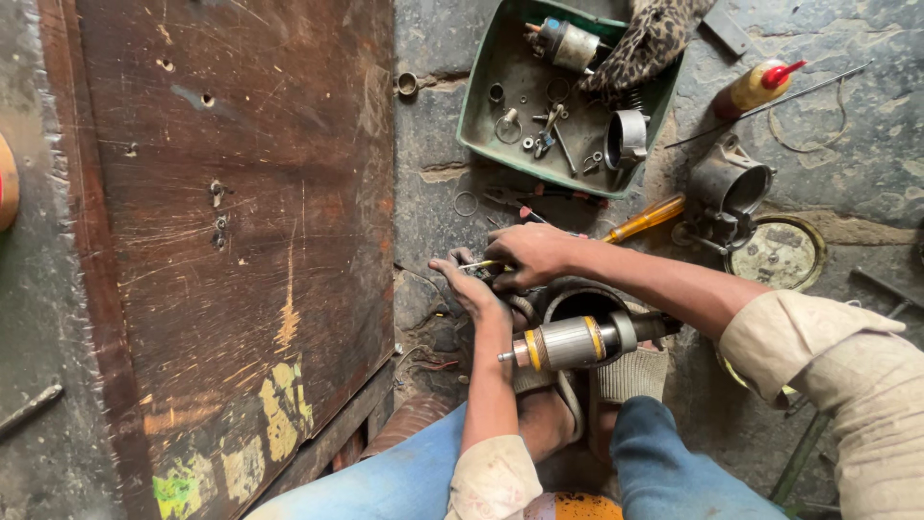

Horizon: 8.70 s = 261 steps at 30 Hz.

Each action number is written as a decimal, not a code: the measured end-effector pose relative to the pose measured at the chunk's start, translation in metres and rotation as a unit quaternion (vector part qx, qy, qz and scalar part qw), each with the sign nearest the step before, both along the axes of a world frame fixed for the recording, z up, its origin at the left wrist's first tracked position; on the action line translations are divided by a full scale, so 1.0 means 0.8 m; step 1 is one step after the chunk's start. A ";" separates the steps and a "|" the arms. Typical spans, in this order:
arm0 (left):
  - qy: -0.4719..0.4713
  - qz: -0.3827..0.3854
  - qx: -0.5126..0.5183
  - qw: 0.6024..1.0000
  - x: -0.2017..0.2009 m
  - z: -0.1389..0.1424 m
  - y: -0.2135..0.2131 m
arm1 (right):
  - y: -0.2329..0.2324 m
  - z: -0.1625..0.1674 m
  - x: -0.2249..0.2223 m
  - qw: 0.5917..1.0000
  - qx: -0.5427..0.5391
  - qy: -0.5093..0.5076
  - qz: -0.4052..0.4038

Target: The person sits on the floor repairing an electric motor. They hold the motor armature between their knees and work on its commutator end with a hand tool, then fit the armature into the motor housing, handle brushes and small parts from a tray, and reassemble the motor components by hand.

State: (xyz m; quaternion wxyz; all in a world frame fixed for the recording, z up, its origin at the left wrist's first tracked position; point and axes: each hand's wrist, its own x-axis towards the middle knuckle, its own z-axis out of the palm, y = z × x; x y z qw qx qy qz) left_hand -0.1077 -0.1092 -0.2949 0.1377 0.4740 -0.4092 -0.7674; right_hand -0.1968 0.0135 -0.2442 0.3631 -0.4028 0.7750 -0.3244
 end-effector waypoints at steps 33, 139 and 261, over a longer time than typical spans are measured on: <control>0.045 0.019 0.102 0.994 0.012 0.000 0.015 | 0.040 0.051 0.030 0.992 0.101 0.002 -0.070; 0.181 -0.108 0.229 0.951 -0.017 0.210 -0.053 | 0.016 0.127 -0.012 0.963 -0.101 0.028 -0.249; 0.141 -0.230 0.072 0.960 0.139 0.409 -0.014 | 0.124 0.234 0.128 0.837 -0.007 -0.172 -0.520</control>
